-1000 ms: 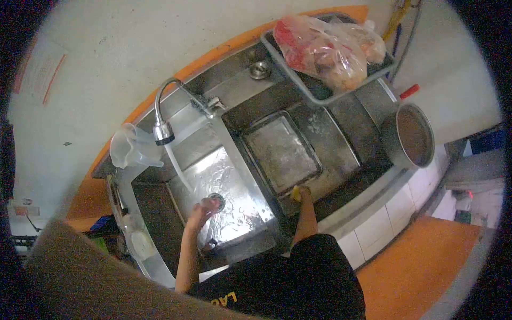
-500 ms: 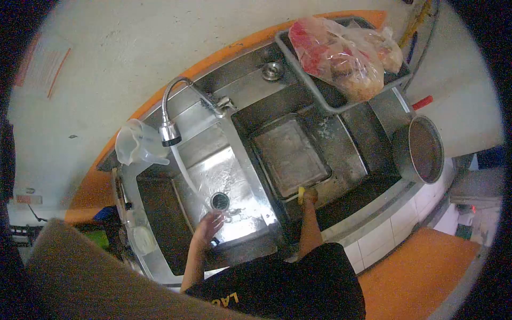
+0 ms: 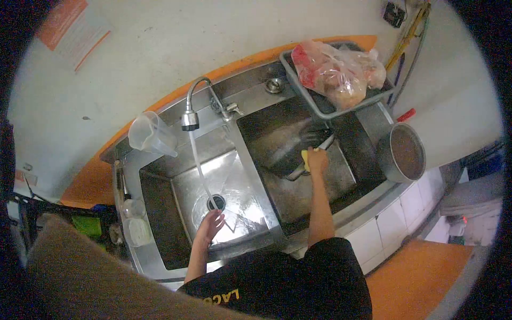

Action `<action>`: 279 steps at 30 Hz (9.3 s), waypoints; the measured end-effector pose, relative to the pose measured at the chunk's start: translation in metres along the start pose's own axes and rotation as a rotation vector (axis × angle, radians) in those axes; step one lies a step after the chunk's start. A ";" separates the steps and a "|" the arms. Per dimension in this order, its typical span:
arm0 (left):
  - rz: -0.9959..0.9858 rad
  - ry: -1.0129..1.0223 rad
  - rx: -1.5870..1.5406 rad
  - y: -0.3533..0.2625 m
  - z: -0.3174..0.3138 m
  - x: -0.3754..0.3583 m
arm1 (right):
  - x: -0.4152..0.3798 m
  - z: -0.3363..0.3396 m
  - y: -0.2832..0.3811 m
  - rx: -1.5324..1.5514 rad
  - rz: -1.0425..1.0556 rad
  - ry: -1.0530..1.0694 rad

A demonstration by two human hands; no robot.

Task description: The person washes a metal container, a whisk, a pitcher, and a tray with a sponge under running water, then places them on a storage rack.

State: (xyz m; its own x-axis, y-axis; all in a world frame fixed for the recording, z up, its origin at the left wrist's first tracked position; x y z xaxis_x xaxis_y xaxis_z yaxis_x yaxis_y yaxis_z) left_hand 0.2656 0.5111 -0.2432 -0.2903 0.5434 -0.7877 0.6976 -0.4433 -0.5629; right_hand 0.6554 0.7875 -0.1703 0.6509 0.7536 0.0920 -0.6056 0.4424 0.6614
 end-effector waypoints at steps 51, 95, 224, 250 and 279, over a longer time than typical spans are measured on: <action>-0.207 -0.364 -0.041 -0.026 0.165 -0.089 | -0.248 0.050 0.239 0.520 1.130 0.445; -0.869 -0.611 -0.145 -0.112 0.140 -0.179 | -0.391 -0.071 0.131 0.074 1.154 1.447; -0.154 -0.058 -0.008 0.001 0.013 -0.039 | -0.069 0.024 0.035 -0.076 0.701 0.917; -0.261 -0.118 0.237 0.002 -0.006 -0.044 | -0.366 -0.012 0.156 0.491 1.639 0.632; -0.203 -0.190 0.226 0.024 0.005 -0.025 | -0.216 -0.042 0.157 0.499 1.009 0.370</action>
State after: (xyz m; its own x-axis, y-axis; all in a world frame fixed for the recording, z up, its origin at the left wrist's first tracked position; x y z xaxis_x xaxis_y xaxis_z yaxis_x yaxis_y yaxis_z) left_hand 0.2867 0.4837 -0.2387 -0.5400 0.5035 -0.6745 0.4568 -0.4977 -0.7373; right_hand 0.4005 0.7145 -0.1182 -0.2404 0.7844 0.5718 -0.4708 -0.6094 0.6380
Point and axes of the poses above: each hand's wrist, its own x-axis towards the middle knuckle, its own z-axis out of the back of the hand, y = z × x, the point moved 9 cm from there along x, towards the middle knuckle, and after that the axes turned 15 degrees about -y, right-handed, at the moved point
